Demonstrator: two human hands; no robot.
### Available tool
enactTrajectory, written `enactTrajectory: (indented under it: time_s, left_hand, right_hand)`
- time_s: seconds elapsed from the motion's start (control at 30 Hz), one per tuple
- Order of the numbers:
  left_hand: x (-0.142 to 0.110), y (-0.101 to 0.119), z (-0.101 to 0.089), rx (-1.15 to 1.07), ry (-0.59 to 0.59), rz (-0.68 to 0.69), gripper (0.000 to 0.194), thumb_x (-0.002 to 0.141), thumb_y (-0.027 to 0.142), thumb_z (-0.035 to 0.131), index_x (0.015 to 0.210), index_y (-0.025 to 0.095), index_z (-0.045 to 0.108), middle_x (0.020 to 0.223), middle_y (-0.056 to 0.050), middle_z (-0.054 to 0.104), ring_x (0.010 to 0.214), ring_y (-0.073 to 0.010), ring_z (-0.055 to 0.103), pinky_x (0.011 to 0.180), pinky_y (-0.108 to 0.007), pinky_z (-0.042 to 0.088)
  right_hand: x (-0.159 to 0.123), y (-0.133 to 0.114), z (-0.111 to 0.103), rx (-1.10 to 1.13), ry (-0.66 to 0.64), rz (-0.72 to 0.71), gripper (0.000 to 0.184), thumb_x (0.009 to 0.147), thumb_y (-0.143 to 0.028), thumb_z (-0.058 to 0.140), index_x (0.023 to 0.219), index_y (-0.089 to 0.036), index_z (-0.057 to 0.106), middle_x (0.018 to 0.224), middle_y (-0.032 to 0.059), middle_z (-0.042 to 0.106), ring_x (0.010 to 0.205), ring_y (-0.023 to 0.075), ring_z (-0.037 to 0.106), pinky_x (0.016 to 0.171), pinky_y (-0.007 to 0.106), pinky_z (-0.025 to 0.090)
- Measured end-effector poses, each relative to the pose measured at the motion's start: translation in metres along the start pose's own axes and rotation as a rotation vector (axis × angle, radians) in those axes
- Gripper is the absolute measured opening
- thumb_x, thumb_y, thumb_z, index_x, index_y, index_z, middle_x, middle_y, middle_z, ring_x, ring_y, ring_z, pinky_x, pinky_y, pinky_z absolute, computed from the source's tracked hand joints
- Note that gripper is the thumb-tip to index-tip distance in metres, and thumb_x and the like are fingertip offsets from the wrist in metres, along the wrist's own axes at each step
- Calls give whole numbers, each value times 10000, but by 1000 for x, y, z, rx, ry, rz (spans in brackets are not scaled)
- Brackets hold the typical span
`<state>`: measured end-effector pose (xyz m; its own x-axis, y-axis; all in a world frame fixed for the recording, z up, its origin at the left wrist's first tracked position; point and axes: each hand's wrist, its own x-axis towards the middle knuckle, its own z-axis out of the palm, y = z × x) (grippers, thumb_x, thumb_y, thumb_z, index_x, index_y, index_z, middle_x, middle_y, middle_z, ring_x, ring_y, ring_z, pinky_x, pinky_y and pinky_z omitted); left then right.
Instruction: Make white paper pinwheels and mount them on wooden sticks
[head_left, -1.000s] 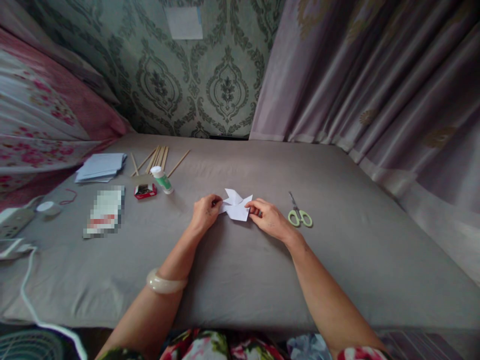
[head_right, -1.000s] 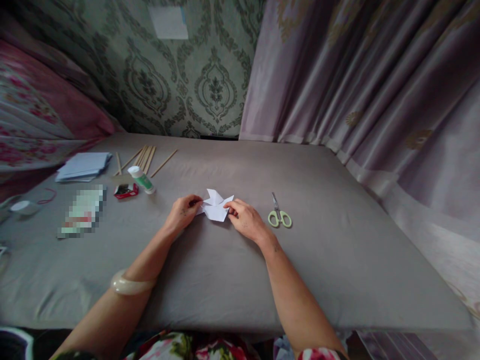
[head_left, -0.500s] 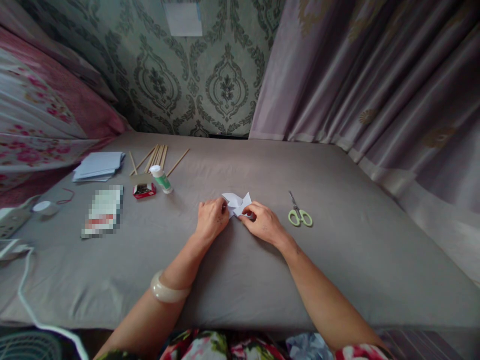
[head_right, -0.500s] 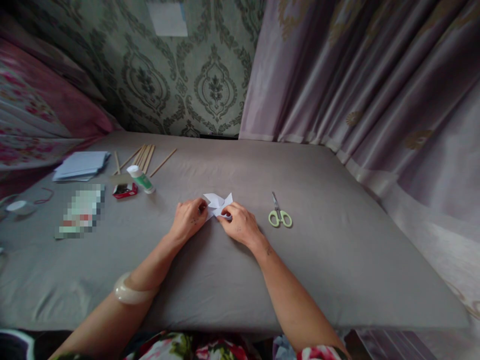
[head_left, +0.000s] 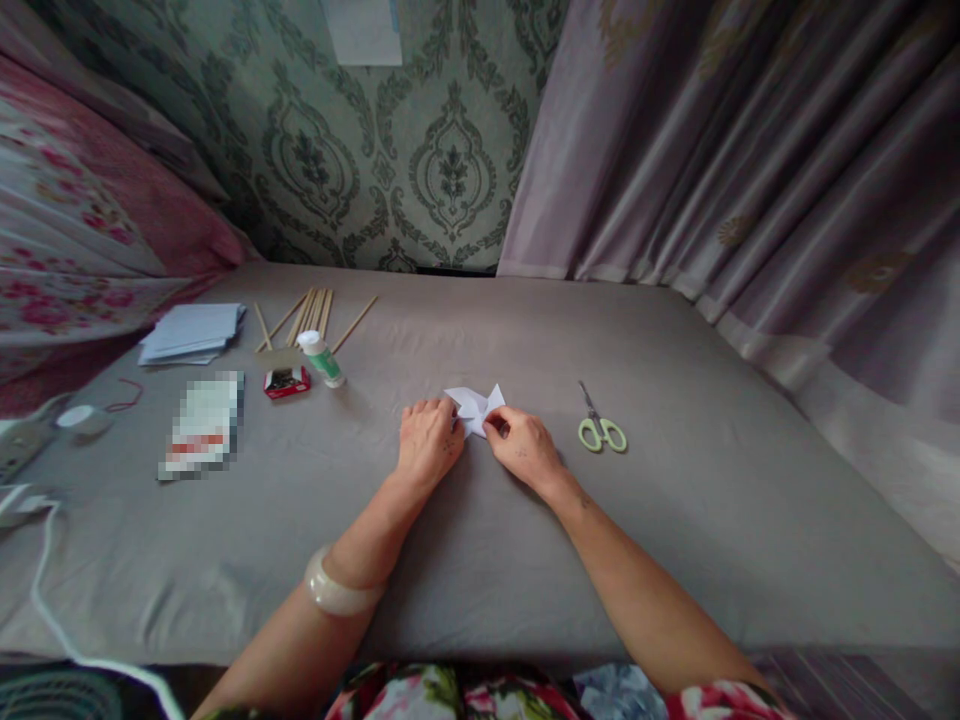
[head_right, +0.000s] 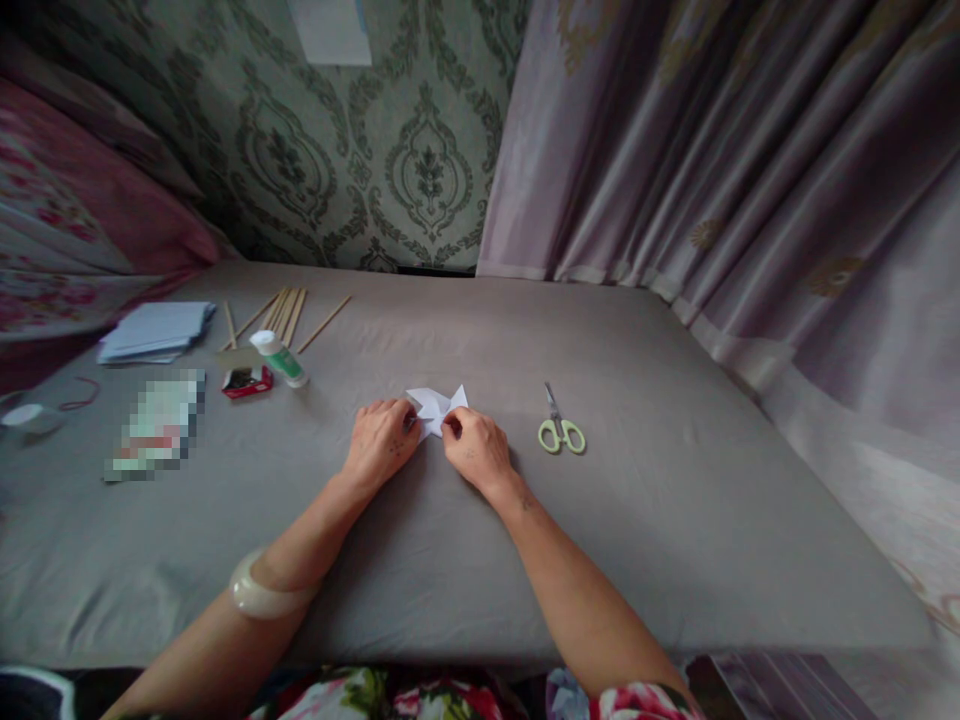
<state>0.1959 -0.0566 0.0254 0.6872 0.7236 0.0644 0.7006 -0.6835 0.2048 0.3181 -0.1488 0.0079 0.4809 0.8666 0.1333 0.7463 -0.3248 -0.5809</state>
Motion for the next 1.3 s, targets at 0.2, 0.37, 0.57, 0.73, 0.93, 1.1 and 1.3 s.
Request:
enactTrajectory:
  time_s: [0.2,0.37,0.57,0.73,0.93,1.1,1.3]
  left_hand:
    - [0,0,1,4,2,-1,205,867,251,426,955,191,601,978,-105,662,963,-253,571,795,-358,354]
    - [0,0,1,23,17,1,210,876,266,426,942,182,607,969,-106,665,954,-261,578,787,-362,357]
    - [0,1,1,17,21,-14,250,907,321,404,925,183,611,954,-108,665,948,-257,578,791,-358,364]
    - [1,-1,3,-11,69,9,207,879,274,466,1001,172,599,1007,-107,641,978,-254,544,815,-353,378]
    - [4,-5,12,-58,114,239,204,867,172,477,1009,195,622,1055,-72,640,992,-242,506,805,-349,372]
    - [4,-7,14,-58,96,320,203,877,179,473,952,209,659,1000,-59,668,975,-237,516,796,-360,353]
    - [1,-6,9,-66,59,350,223,867,173,480,937,215,688,977,-51,681,975,-232,525,808,-368,341]
  right_hand:
    - [0,-4,5,-1,19,76,172,829,-250,545,959,-214,652,901,57,720,820,191,659,732,274,449]
    - [-1,-10,4,-28,18,100,178,836,-246,526,968,-217,642,923,62,720,853,205,663,746,284,450]
    - [0,-13,4,-44,-3,121,206,839,-230,521,1016,-204,623,949,74,714,872,217,664,752,297,452]
    - [1,-16,3,-56,-21,155,204,848,-236,530,1030,-197,612,948,67,717,871,195,663,754,273,444]
    - [1,-19,3,-64,-34,193,181,851,-226,529,1010,-188,606,959,61,712,897,193,658,761,266,436]
    - [2,-20,5,-74,-27,217,163,847,-221,527,985,-187,606,938,61,712,906,199,655,742,261,433]
    - [3,-20,7,-91,-29,246,154,834,-209,524,961,-181,606,916,64,708,885,203,654,727,263,428]
